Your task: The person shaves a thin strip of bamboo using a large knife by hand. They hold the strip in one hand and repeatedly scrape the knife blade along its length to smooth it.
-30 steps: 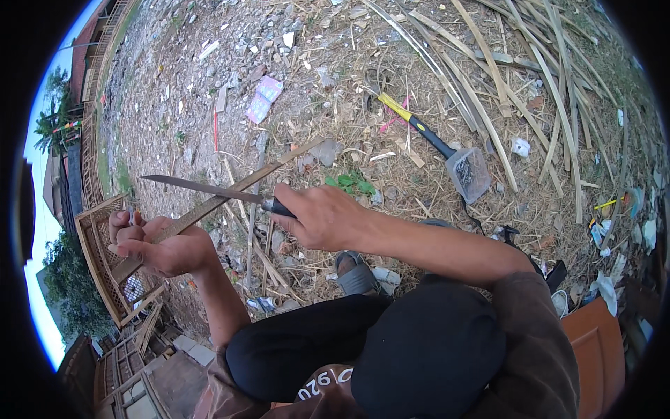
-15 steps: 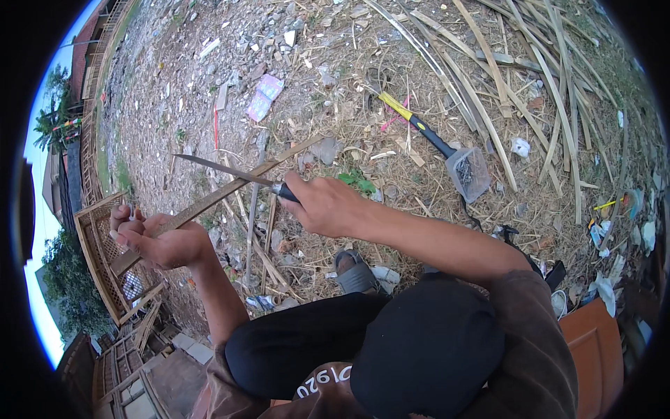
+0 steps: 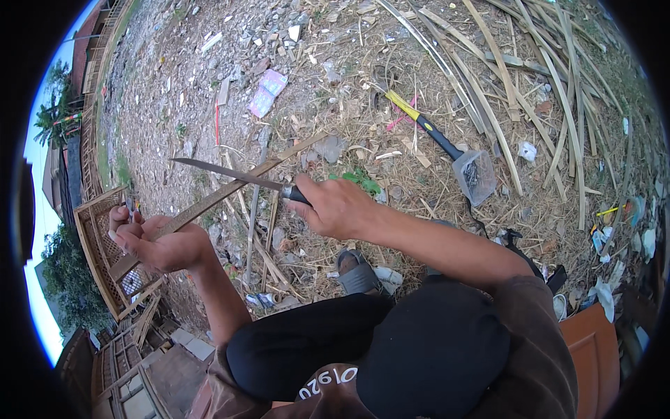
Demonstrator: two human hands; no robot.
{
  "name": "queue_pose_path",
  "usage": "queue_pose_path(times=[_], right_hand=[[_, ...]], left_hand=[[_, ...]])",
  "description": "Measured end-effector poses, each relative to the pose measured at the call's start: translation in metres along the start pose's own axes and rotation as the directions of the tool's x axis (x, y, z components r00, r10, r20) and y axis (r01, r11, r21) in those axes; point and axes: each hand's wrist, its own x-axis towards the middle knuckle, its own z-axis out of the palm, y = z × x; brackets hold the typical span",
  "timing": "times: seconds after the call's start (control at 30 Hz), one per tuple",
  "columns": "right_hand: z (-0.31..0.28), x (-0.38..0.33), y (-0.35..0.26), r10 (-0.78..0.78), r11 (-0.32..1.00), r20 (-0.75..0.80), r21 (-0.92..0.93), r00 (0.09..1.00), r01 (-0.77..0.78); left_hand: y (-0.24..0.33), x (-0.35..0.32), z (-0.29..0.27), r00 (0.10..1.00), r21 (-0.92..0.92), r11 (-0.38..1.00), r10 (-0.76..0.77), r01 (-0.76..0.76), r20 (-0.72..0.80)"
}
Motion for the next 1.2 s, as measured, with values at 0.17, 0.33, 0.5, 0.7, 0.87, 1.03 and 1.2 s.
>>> queue_pose_path(times=[0.17, 0.33, 0.5, 0.7, 0.87, 1.03, 1.2], right_hand=[[-0.001, -0.009, -0.017, 0.105, 0.994, 0.080, 0.022, 0.991, -0.107], [-0.005, -0.005, 0.017, 0.325, 0.945, 0.113, -0.009, 0.939, -0.326], [0.010, -0.018, 0.000, -0.043, 0.994, -0.015, 0.104, 0.999, 0.044], [-0.007, 0.001, 0.024, 0.310, 0.951, 0.149, -0.053, 0.939, -0.305], [-0.016, -0.002, 0.007, 0.341, 0.940, 0.175, -0.037, 0.924, -0.340], [-0.004, -0.005, 0.026, 0.330, 0.922, 0.130, 0.170, 0.935, -0.349], [-0.016, 0.002, -0.002, 0.247, 0.940, 0.209, 0.184, 0.946, -0.286]], left_hand=[[0.005, -0.002, -0.008, 1.000, -0.074, 0.997, -0.007, 0.007, 0.003], [0.005, 0.002, 0.006, 0.999, -0.117, 0.993, -0.003, -0.001, -0.038], [0.013, -0.002, 0.013, 1.000, -0.082, 0.997, -0.016, 0.016, -0.001], [0.009, 0.008, 0.017, 1.000, -0.071, 0.997, -0.009, 0.008, -0.024], [0.011, 0.001, 0.009, 1.000, -0.134, 0.991, -0.012, 0.012, 0.002], [0.018, -0.001, 0.020, 0.999, -0.083, 0.996, -0.041, 0.039, -0.024], [0.012, 0.004, 0.013, 0.997, -0.118, 0.990, -0.077, 0.073, -0.030]])
